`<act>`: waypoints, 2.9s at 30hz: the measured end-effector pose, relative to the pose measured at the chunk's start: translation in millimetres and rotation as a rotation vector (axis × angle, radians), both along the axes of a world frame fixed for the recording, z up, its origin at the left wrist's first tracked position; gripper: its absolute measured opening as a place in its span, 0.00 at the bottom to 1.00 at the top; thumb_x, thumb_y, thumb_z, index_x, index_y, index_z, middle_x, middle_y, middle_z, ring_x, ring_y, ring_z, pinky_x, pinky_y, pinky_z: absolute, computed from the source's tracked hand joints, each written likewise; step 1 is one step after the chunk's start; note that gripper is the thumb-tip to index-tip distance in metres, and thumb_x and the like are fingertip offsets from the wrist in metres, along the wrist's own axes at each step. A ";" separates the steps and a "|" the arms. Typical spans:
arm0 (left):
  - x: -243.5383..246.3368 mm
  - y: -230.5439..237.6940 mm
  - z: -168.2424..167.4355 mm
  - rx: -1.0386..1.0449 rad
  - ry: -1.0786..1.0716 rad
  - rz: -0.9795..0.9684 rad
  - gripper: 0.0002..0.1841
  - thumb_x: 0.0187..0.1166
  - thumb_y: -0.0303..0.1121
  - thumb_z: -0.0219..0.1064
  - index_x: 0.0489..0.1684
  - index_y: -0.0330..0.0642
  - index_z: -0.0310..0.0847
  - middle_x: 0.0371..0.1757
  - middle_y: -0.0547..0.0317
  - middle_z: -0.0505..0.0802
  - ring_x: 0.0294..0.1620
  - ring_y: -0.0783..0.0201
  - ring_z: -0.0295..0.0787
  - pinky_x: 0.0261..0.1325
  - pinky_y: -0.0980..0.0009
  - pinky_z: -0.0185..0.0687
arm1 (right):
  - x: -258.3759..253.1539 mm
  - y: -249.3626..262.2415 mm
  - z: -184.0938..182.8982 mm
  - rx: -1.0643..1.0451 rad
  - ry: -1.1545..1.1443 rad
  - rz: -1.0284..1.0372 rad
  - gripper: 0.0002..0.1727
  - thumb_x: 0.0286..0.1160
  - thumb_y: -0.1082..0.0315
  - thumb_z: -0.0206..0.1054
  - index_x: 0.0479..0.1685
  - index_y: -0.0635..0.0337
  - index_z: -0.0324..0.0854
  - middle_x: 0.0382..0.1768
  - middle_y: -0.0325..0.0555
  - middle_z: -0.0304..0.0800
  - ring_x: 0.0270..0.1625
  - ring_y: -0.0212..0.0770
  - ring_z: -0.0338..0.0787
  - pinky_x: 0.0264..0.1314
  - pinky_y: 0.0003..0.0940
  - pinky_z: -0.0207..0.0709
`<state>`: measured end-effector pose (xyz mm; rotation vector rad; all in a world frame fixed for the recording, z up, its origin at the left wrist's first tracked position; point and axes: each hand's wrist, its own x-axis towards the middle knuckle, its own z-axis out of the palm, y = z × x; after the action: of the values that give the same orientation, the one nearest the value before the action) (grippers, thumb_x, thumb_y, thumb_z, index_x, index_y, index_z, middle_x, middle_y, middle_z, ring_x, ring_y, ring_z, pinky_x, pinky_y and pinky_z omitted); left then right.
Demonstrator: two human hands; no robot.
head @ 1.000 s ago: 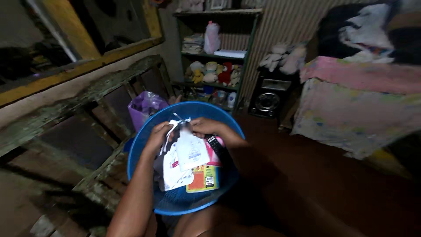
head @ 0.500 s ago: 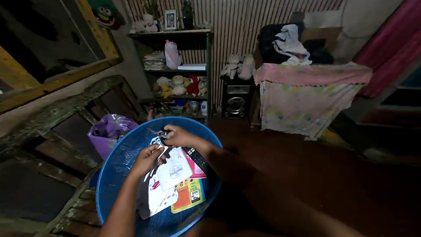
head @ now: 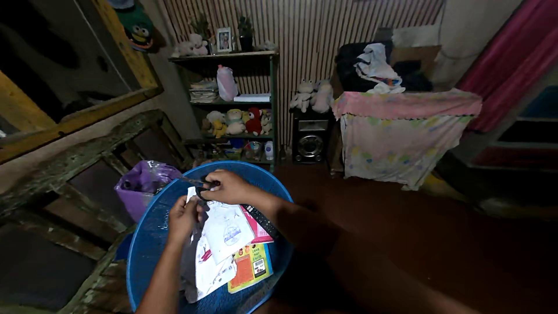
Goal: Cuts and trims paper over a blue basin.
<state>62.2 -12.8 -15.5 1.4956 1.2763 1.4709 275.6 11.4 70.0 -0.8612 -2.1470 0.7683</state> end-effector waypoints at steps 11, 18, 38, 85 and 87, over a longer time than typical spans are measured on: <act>-2.3 -13.7 -10.7 -0.031 -0.099 0.130 0.16 0.95 0.39 0.49 0.52 0.37 0.79 0.22 0.62 0.84 0.15 0.67 0.77 0.19 0.69 0.78 | 36.6 -10.2 -103.3 -0.160 -0.316 -0.048 0.30 0.81 0.38 0.59 0.40 0.60 0.82 0.34 0.53 0.85 0.39 0.53 0.87 0.44 0.61 0.81; 12.8 -15.2 -11.5 0.039 0.011 0.043 0.16 0.94 0.38 0.49 0.54 0.35 0.78 0.25 0.59 0.86 0.19 0.65 0.81 0.22 0.67 0.81 | 38.8 -5.6 -98.3 -0.213 -0.147 0.002 0.30 0.84 0.38 0.57 0.40 0.60 0.80 0.30 0.49 0.82 0.34 0.48 0.84 0.40 0.55 0.80; -92.7 -2.1 11.6 -0.107 0.838 0.626 0.26 0.90 0.47 0.53 0.65 0.31 0.84 0.73 0.29 0.83 0.77 0.29 0.75 0.77 0.24 0.60 | 55.9 -31.3 -71.9 0.195 0.070 -0.266 0.20 0.77 0.45 0.69 0.42 0.55 0.87 0.45 0.41 0.89 0.52 0.37 0.87 0.66 0.44 0.77; 10.7 16.8 31.5 0.006 0.541 0.196 0.20 0.93 0.42 0.51 0.56 0.35 0.84 0.38 0.51 0.93 0.36 0.60 0.92 0.46 0.53 0.91 | 24.7 3.3 -15.8 -0.111 -0.178 0.002 0.28 0.80 0.39 0.63 0.41 0.60 0.82 0.35 0.49 0.84 0.39 0.46 0.85 0.45 0.52 0.80; 18.7 27.9 34.6 -0.121 0.314 0.221 0.18 0.93 0.40 0.53 0.54 0.34 0.82 0.35 0.55 0.91 0.30 0.65 0.89 0.39 0.61 0.90 | 21.3 4.1 -14.8 -0.103 -0.141 -0.025 0.28 0.81 0.39 0.62 0.39 0.60 0.82 0.34 0.49 0.84 0.39 0.46 0.85 0.45 0.52 0.80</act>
<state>80.9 15.1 19.1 1.5888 1.7340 1.2980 296.9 15.4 55.2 -1.0204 -2.2305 0.8339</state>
